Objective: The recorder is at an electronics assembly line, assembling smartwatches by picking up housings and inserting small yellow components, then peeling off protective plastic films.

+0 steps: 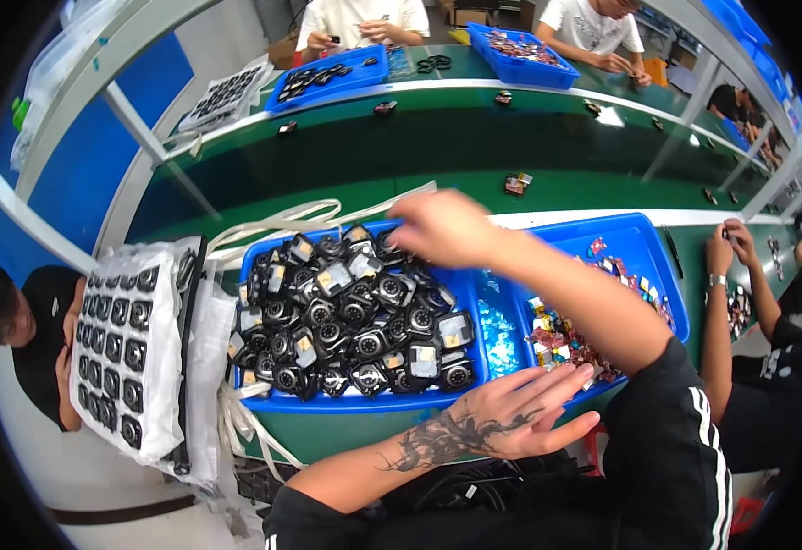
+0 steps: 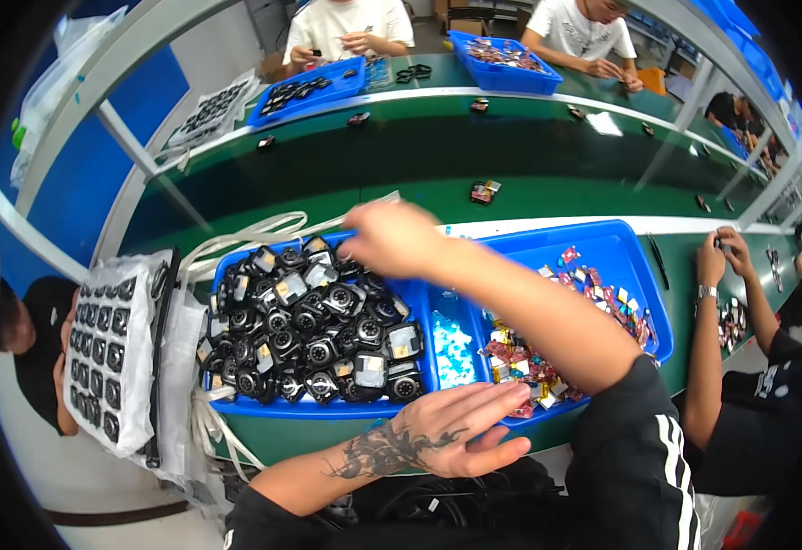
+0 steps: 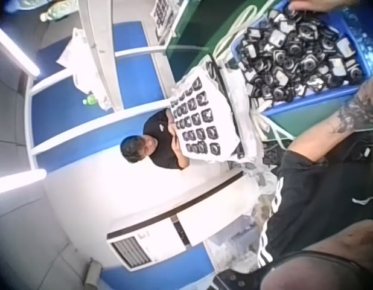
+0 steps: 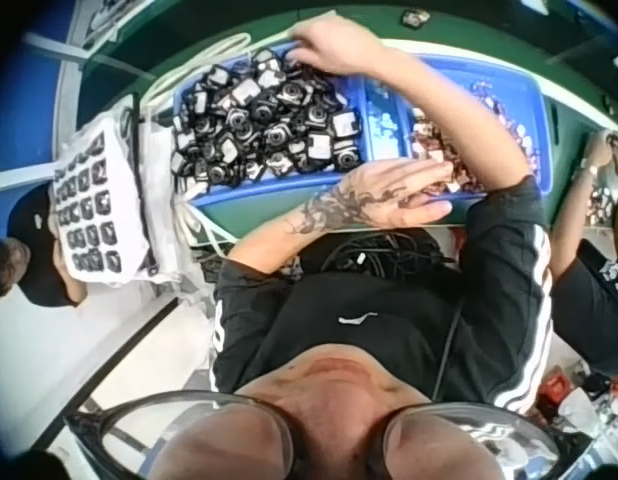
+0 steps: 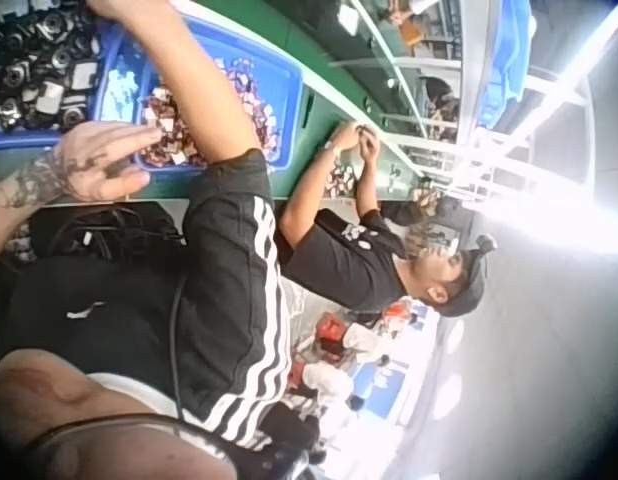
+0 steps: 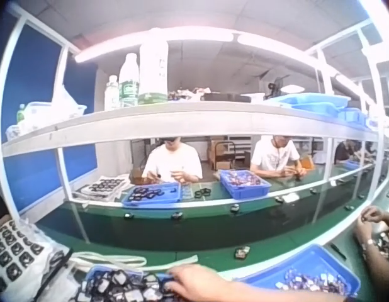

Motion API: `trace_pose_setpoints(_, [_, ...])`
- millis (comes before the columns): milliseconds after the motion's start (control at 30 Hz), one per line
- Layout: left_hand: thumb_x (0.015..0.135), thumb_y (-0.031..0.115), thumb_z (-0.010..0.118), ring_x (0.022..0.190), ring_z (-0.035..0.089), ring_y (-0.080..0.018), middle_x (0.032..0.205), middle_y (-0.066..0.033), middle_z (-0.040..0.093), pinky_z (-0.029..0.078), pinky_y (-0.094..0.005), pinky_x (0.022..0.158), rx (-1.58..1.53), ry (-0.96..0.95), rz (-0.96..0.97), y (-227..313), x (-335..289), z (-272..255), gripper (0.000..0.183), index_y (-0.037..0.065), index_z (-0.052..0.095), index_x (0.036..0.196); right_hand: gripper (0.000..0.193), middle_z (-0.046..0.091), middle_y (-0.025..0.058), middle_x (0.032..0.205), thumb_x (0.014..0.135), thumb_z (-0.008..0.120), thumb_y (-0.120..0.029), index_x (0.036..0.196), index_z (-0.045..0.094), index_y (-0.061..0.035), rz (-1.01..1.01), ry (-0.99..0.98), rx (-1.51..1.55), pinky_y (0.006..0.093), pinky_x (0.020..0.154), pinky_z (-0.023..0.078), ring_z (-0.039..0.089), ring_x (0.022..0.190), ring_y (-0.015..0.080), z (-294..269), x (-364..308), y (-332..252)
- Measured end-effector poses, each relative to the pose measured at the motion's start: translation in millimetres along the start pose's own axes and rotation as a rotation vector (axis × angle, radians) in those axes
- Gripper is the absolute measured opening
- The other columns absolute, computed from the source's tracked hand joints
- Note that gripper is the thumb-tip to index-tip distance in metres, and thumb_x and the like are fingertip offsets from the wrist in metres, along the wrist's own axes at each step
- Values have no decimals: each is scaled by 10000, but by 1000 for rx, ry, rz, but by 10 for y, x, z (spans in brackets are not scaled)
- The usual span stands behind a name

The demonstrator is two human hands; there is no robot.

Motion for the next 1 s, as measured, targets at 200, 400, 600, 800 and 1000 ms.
trace_pose_setpoints(200, [735,47,759,950,668,-366,1204,-258,567,599,-399,729,68,74,-48,-71,-36,-46,498,86,533,1177,416,599,244,1000,724,811,-215,1025,606,-15,45,-81,-24,461,829,511,620,942,416,335,20,-84])
trace_pose_setpoints(400, [803,48,646,917,601,-262,1120,-204,550,547,-346,747,-26,572,-466,-221,-172,-216,494,18,384,1221,423,576,206,1008,719,778,-73,1043,509,-33,60,71,117,470,828,488,596,966,421,125,-260,-130])
trace_pose_setpoints(600, [1026,542,271,697,585,-201,900,-111,590,497,-322,599,-1171,730,-1270,-769,-323,-234,554,44,488,1135,228,568,100,877,761,729,-172,879,568,-62,-280,342,114,438,718,462,561,828,326,-593,-1072,-626])
trace_pose_setpoints(800, [1035,245,450,574,580,-212,885,-119,629,428,-271,438,-1358,495,-1456,-693,-409,-48,197,66,496,1105,414,664,86,1045,753,804,-276,1072,686,-39,-280,-115,347,379,823,511,629,973,270,-862,-1540,-357])
trace_pose_setpoints(1000, [903,-27,570,859,613,-219,1141,-234,601,509,-288,700,-1378,612,-1404,-779,-383,-69,252,65,471,1116,196,682,147,822,757,780,-208,837,698,-50,565,64,-147,396,722,522,671,816,300,-1036,-2009,1432])
Point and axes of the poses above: each hand's wrist, its own x-axis towards the middle knuckle, its own z-axis out of the palm, y = z × x, the point moved 5 cm from there along x, towards the middle knuckle
